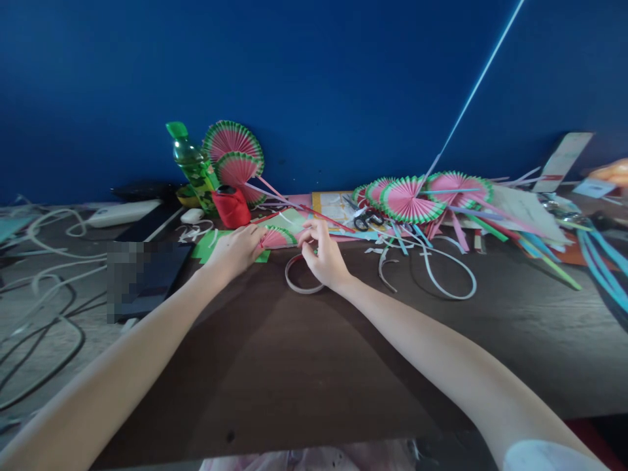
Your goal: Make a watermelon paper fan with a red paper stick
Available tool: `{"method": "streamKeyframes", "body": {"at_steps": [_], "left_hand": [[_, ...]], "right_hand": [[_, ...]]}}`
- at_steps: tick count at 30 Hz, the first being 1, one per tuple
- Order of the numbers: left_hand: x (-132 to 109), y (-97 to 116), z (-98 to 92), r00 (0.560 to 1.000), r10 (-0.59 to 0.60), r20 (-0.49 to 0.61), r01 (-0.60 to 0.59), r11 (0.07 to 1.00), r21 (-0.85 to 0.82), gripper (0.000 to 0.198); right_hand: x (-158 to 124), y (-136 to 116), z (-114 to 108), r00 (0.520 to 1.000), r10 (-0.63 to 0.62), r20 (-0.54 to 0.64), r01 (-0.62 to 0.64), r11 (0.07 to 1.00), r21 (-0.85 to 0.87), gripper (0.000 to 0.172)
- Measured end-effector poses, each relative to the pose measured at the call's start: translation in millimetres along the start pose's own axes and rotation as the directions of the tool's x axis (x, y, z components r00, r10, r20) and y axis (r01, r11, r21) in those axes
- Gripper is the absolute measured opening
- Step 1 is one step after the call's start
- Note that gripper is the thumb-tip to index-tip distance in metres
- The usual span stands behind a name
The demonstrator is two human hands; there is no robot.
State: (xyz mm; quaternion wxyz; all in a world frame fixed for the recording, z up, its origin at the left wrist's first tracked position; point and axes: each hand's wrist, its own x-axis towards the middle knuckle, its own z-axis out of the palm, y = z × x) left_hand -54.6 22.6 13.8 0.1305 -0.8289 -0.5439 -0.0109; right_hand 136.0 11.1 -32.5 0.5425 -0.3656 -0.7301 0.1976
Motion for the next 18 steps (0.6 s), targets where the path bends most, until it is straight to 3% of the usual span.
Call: {"method": "streamKeyframes", "body": {"at_steps": [7,10,13,18], "left_hand": [[1.3,-3.1,7.0,0.987,0.022,-0.162,-0.024,1.000,-0.007,0.019],[1.9,-3.5,5.4,0.969,-0.023,-0.247,0.000,0.996,-0.094,0.019],[3.1,-4.7,5.1,0.950,-0.038,-0.310,-0.031,0.976,-0.214,0.019],[3.8,-0.2,10.0,0.971,-0.115,-0.209,0.041,0.944,-0.329,0.014]], "right_hand": [[-0.4,0.1,-0.8,1.000,0.008,-0.001,-0.008,0.999,-0.050,0.031],[-0.7,-1.3,0.0,1.000,-0.010,0.023,0.011,0.999,-0.041,0.031],[-1.6,-3.9,0.6,0.992,-0.040,0.118,0.046,0.998,-0.049,0.032],[-2.3,-3.6,0.5,0.987,0.001,0.163,0.014,0.996,-0.090,0.034]]}}
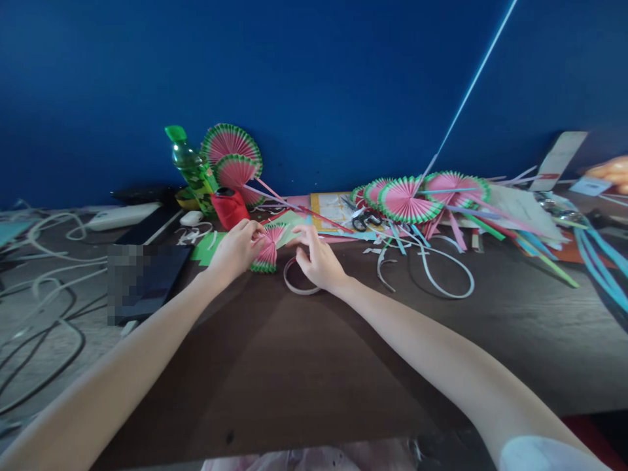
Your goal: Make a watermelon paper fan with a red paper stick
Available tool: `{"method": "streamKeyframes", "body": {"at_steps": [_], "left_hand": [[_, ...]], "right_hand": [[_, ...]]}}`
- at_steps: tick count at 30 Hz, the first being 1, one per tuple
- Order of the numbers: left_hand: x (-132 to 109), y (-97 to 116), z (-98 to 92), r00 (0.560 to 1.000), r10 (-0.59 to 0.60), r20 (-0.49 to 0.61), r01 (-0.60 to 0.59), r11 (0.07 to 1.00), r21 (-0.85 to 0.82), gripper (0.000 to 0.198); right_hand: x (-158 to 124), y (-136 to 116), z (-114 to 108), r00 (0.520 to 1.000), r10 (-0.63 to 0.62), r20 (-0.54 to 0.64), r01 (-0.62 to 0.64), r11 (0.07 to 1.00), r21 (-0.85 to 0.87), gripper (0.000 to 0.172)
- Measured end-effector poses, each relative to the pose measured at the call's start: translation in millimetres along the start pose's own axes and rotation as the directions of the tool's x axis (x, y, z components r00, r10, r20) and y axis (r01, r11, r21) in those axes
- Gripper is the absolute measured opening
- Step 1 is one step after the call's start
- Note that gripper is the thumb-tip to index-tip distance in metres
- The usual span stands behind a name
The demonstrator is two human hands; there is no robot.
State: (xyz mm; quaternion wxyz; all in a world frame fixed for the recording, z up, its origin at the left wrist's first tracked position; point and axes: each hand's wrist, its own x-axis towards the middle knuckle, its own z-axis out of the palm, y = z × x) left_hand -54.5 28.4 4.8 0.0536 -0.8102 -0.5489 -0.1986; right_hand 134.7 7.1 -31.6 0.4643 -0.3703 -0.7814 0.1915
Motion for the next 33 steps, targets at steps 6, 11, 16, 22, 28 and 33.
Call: {"method": "streamKeyframes", "body": {"at_steps": [6,11,16,22,28,33], "left_hand": [[-6,18,6.4,0.973,-0.203,0.107,0.194,0.977,0.085,0.040],[-9,23,5.5,0.943,-0.293,0.159,0.292,0.956,0.029,0.041],[-8,16,7.4,0.964,-0.255,0.074,0.258,0.965,-0.043,0.020],[-4,17,13.3,0.951,-0.212,-0.224,0.098,0.896,-0.434,0.017],[-10,40,16.1,0.963,-0.210,-0.170,-0.003,0.622,-0.783,0.026],[-13,44,15.8,0.969,-0.209,-0.135,0.000,0.540,-0.842,0.035]], "right_hand": [[1,3,1,0.999,0.005,-0.031,-0.005,1.000,-0.005,0.035],[3,0,1,1.000,0.023,-0.007,-0.023,1.000,0.000,0.035],[7,-2,-2,0.997,0.081,-0.009,-0.080,0.997,0.021,0.033],[10,-4,-1,0.989,0.131,-0.061,-0.107,0.947,0.302,0.032],[8,-13,6,0.988,0.115,-0.107,-0.055,0.892,0.449,0.039],[7,-14,8,0.992,0.047,-0.120,0.009,0.903,0.429,0.051]]}}
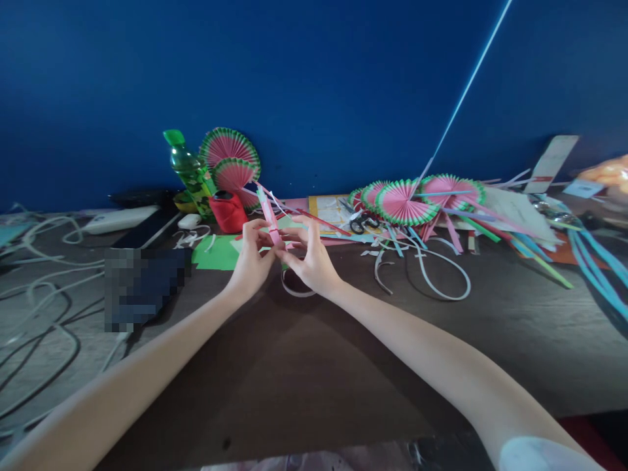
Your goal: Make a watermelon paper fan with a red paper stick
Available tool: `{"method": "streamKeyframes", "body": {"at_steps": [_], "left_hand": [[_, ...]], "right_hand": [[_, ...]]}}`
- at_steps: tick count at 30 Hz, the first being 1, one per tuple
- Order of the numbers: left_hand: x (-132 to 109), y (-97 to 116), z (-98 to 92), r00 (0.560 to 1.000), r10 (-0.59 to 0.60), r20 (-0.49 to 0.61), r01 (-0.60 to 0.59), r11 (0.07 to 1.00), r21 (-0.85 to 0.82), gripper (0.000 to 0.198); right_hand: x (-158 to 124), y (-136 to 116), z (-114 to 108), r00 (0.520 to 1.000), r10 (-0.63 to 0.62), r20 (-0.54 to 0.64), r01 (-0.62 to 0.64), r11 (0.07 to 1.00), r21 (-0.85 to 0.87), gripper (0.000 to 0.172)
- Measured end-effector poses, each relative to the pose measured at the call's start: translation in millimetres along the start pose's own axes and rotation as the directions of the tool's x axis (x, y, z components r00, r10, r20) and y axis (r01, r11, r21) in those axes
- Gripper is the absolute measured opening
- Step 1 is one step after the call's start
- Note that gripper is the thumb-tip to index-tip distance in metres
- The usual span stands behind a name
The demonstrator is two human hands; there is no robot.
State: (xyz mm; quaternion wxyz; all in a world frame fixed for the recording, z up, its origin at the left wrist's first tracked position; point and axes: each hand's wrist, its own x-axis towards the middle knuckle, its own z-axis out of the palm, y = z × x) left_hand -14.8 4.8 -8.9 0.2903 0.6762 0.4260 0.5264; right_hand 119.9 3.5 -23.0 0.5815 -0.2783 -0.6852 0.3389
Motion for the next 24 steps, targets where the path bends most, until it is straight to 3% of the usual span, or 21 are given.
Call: {"method": "streamKeyframes", "body": {"at_steps": [4,9,13,20,24], "left_hand": [[3,-1,-2.6,0.999,-0.022,0.025,0.024,0.996,-0.088,0.037],[7,-7,-4.6,0.998,-0.028,0.047,0.037,0.979,-0.199,0.054],[7,-9,-5.7,0.998,-0.043,0.038,0.050,0.976,-0.213,0.058],[9,-10,-9.5,0.998,-0.054,0.024,0.057,0.991,-0.121,0.041],[10,-11,-12.5,0.994,-0.023,-0.104,0.036,0.992,0.121,0.030]], "right_hand": [[1,3,-2,0.999,-0.010,0.042,0.011,1.000,-0.016,0.055],[1,3,-2,1.000,0.012,0.026,-0.014,0.997,0.073,0.048],[2,0,-2,0.999,0.023,0.047,-0.027,0.997,0.077,0.050],[-1,-3,-2,0.996,-0.030,0.078,0.030,1.000,0.002,0.047],[-3,0,0,0.993,-0.074,0.092,0.078,0.996,-0.046,0.048]]}}
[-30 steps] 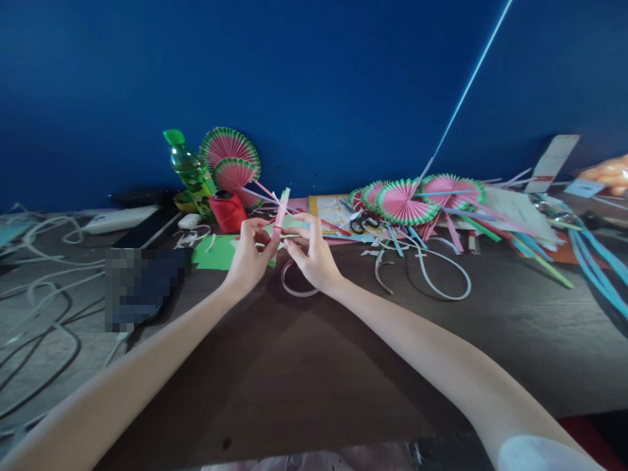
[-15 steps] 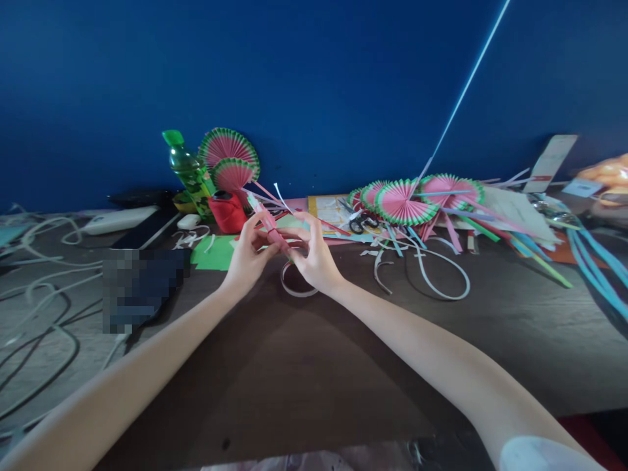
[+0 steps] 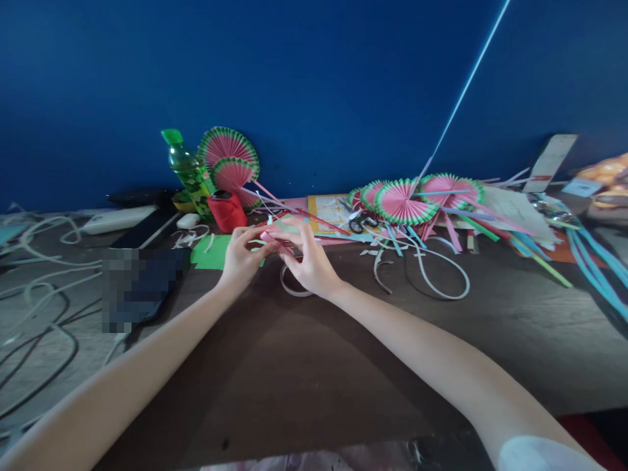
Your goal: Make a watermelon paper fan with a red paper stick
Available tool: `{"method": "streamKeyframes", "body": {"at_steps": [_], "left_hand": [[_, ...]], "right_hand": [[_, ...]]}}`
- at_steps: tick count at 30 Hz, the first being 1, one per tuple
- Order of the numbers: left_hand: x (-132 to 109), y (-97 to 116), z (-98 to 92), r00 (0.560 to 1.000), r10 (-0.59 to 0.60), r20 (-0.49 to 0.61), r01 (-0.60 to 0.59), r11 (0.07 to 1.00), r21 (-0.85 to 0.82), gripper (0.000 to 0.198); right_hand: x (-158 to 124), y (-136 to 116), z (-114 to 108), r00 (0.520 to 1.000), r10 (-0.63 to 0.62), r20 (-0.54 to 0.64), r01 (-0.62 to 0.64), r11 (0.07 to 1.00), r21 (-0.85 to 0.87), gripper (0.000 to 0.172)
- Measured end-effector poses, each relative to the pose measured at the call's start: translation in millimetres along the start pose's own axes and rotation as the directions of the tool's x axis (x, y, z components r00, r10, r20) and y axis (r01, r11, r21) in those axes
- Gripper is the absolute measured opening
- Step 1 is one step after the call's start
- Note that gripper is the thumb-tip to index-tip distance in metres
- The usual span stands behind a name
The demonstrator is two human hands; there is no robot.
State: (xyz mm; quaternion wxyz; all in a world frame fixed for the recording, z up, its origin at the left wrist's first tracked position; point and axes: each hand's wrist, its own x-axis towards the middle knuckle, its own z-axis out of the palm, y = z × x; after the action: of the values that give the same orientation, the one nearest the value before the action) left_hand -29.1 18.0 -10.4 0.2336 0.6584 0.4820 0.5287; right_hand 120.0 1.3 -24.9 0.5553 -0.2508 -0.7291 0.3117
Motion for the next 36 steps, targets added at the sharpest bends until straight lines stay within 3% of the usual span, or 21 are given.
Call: {"method": "streamKeyframes", "body": {"at_steps": [2,5,10,14,20,27,32,36], "left_hand": [[0,0,-0.8,0.999,0.034,-0.035,-0.031,0.997,0.073,0.026],[-2,0,-0.6,0.999,0.035,0.004,-0.036,0.999,0.023,0.021],[-4,-6,1.7,1.000,-0.004,-0.027,0.003,0.999,-0.053,0.015],[-7,-7,4.6,0.997,-0.039,-0.064,0.033,0.996,-0.088,0.017],[-11,-6,8.6,0.993,-0.082,-0.087,0.068,0.985,-0.156,0.022],[-18,2,9.8,0.993,-0.110,-0.048,0.096,0.968,-0.233,0.021],[-19,-2,12.9,0.995,-0.097,-0.033,0.084,0.958,-0.273,0.019],[-17,-5,14.4,0.993,-0.115,-0.007,0.108,0.951,-0.291,0.022]], "right_hand": [[0,1,0,1.000,-0.026,-0.015,0.026,0.999,-0.031,0.047],[2,-1,-3,0.995,-0.051,-0.081,0.037,0.986,-0.162,0.041],[4,-15,-6,0.985,-0.112,-0.130,0.066,0.947,-0.316,0.014],[4,-26,-1,0.990,-0.097,-0.098,0.080,0.983,-0.167,0.009],[3,-35,6,0.998,0.063,0.023,-0.066,0.979,0.194,0.019],[-1,-41,10,0.993,0.078,0.090,-0.089,0.989,0.122,0.016],[4,-25,5,0.981,0.167,-0.100,-0.149,0.974,0.170,0.019],[8,-15,-2,0.968,0.233,-0.094,-0.209,0.954,0.212,0.025]]}}
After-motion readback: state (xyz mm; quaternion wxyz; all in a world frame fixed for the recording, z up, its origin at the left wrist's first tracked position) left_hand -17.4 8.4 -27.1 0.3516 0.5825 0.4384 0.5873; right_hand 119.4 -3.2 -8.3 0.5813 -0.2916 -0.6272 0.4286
